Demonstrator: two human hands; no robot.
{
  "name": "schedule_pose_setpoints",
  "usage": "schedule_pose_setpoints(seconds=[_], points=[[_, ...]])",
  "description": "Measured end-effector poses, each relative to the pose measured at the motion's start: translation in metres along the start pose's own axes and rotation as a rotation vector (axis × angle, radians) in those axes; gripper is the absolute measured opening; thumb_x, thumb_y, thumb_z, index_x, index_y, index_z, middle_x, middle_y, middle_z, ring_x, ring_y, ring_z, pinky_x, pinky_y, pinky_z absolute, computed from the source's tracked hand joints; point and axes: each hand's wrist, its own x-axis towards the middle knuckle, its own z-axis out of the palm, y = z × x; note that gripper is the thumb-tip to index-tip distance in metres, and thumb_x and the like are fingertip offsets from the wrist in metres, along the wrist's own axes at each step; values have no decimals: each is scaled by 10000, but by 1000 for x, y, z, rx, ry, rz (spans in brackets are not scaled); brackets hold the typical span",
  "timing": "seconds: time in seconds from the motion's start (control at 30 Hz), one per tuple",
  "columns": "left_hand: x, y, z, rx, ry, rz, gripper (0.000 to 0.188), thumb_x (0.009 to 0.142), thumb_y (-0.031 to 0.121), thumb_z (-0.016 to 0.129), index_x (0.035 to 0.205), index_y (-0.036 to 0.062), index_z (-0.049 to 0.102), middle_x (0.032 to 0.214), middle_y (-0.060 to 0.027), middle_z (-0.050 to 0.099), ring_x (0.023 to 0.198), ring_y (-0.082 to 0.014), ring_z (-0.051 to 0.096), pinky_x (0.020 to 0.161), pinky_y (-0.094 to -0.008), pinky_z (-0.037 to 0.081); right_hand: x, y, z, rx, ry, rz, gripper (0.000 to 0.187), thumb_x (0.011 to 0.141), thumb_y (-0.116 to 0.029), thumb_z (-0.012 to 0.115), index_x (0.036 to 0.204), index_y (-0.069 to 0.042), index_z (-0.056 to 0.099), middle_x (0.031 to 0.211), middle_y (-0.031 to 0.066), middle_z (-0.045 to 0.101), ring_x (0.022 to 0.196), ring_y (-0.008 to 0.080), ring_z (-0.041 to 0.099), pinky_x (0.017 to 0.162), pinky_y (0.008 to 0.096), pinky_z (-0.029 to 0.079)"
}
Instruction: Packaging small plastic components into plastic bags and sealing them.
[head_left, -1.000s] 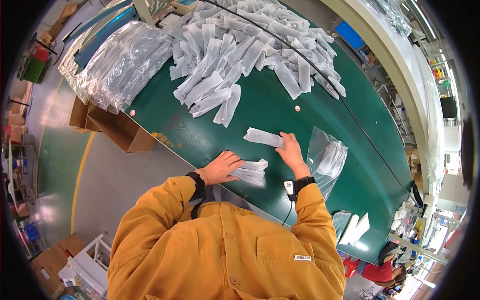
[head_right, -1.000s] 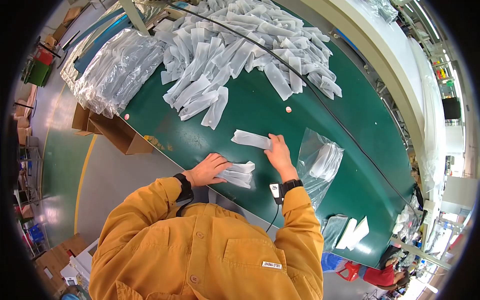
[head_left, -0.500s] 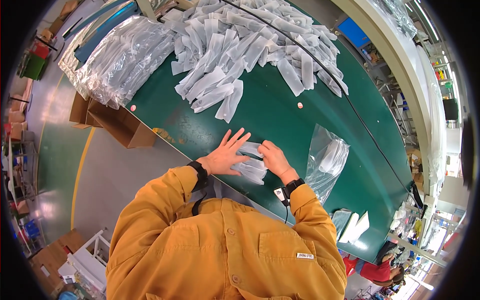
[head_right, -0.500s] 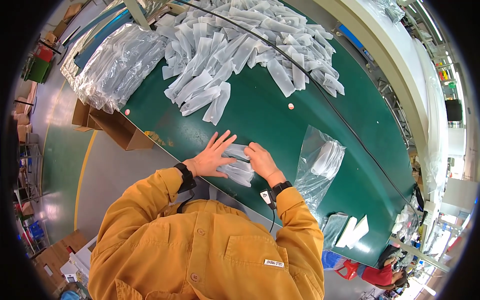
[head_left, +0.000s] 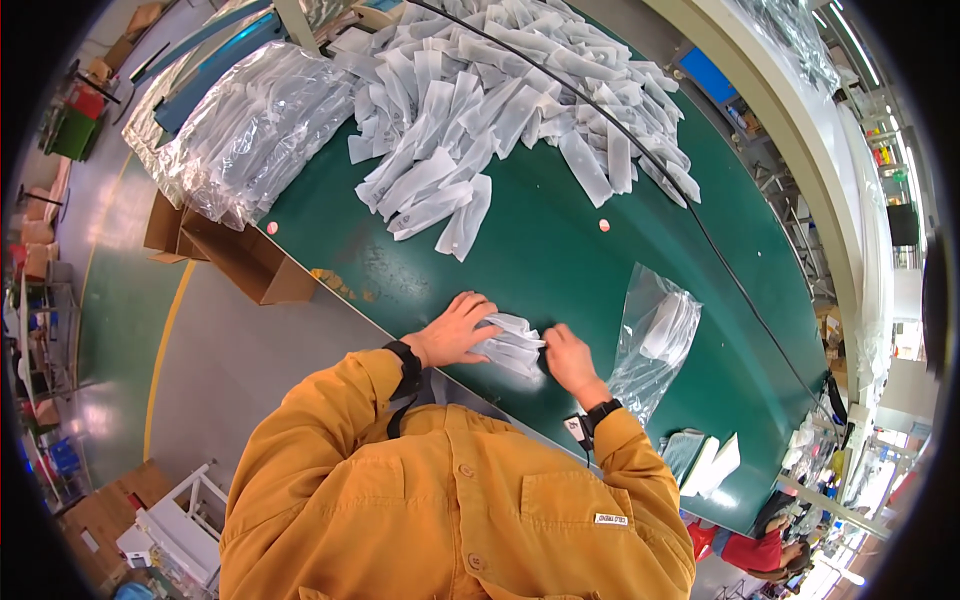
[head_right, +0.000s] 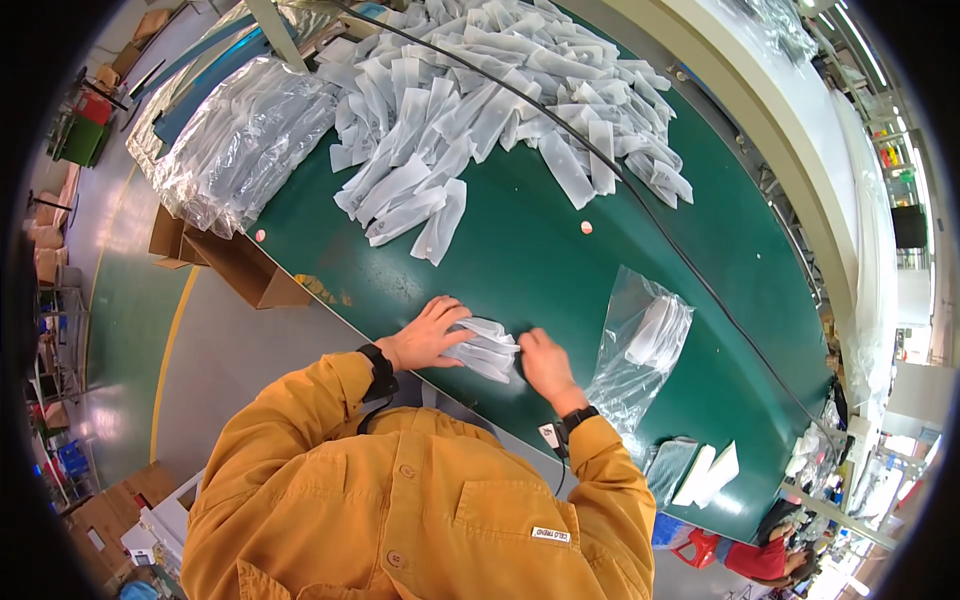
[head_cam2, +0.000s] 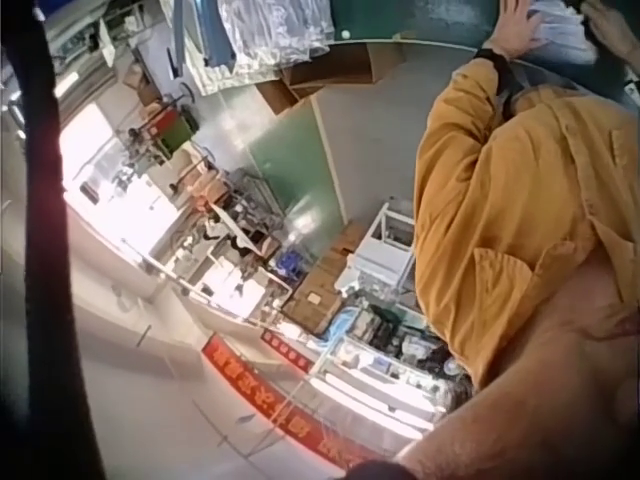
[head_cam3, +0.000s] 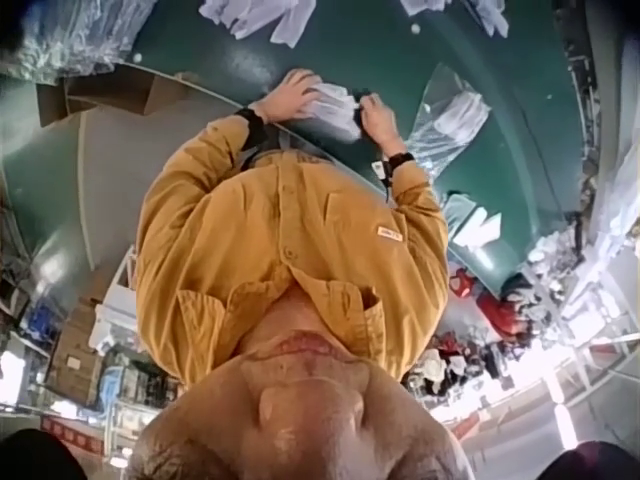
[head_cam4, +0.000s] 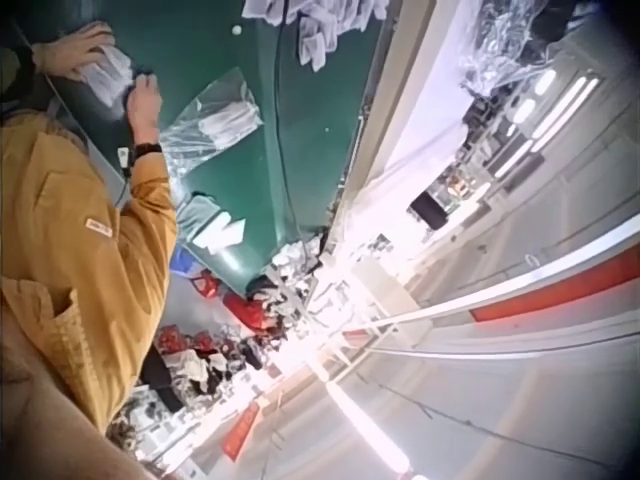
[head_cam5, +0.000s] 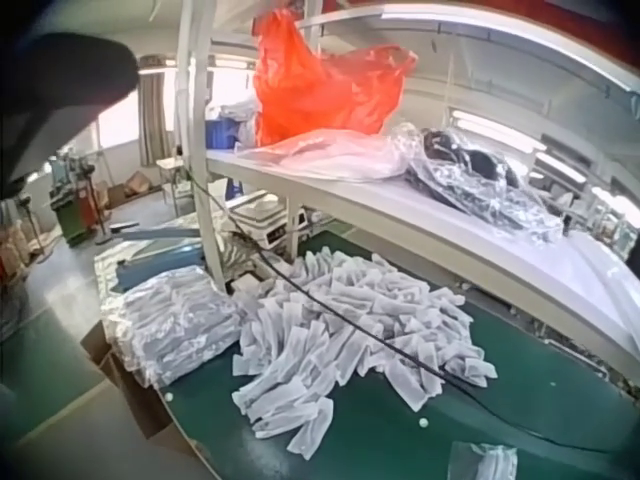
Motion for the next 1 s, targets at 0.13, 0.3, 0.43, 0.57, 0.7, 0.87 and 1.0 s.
schedule_pose_setpoints(seconds=[0.13, 0.3, 0.43, 0.57, 0.7, 0.87, 1.0], points=[[-5, 2, -1, 30, 4, -14, 631, 670, 304, 818, 1204, 105, 547, 1266, -152, 462, 1207, -368, 415, 1072, -509, 326, 41, 8, -23, -126, 71, 117, 274, 778, 42, 559, 1022, -71, 612, 1071, 125, 598, 902, 335, 635, 737, 409, 538], [-10, 2, 6, -86, -7, -92, 710, 650, 302, 830, 1257, 96, 525, 1268, -146, 465, 1206, -368, 417, 1075, -516, 325, 186, -36, -21, -140, 85, -356, 465, 754, 59, 569, 1196, -86, 589, 1316, 131, 555, 1062, 329, 603, 892, 405, 502], [-23, -2, 14, -99, 34, -158, 783, 619, 305, 846, 1291, 89, 508, 1276, -145, 459, 1218, -373, 409, 1088, -520, 313, 243, -23, 15, -164, 103, -340, 477, 749, 74, 556, 1199, -83, 572, 1251, 165, 564, 1043, 356, 593, 910, 418, 489], [-29, -3, -3, -57, 144, -190, 813, 577, 322, 866, 1280, 98, 524, 1317, -160, 427, 1277, -395, 371, 1120, -539, 263, 237, -6, 24, -59, 65, -230, 325, 740, 60, 581, 1046, -48, 578, 1116, 182, 589, 963, 382, 588, 831, 451, 496], [-15, 5, -36, 70, 131, -240, 812, 538, 333, 883, 1245, 118, 549, 1357, -188, 385, 1336, -421, 316, 1131, -568, 231, 174, -1, 22, 161, 5, -10, 222, 714, 75, 586, 899, -30, 524, 949, 165, 558, 879, 403, 570, 747, 467, 490], [4, -9, -46, 79, 122, -302, 779, 525, 334, 891, 1205, 130, 568, 1384, -210, 350, 1359, -455, 276, 1128, -592, 222, 125, -8, 17, 100, 110, -176, 210, 697, 75, 588, 859, -25, 501, 873, 143, 527, 855, 376, 571, 708, 434, 493], [6, -30, -24, -83, 50, -224, 764, 534, 321, 890, 1197, 132, 561, 1373, -218, 354, 1325, -485, 292, 1116, -582, 253, 107, 2, 9, 36, 56, -246, 213, 687, 34, 619, 863, -30, 516, 922, 143, 537, 910, 369, 568, 761, 429, 492]])
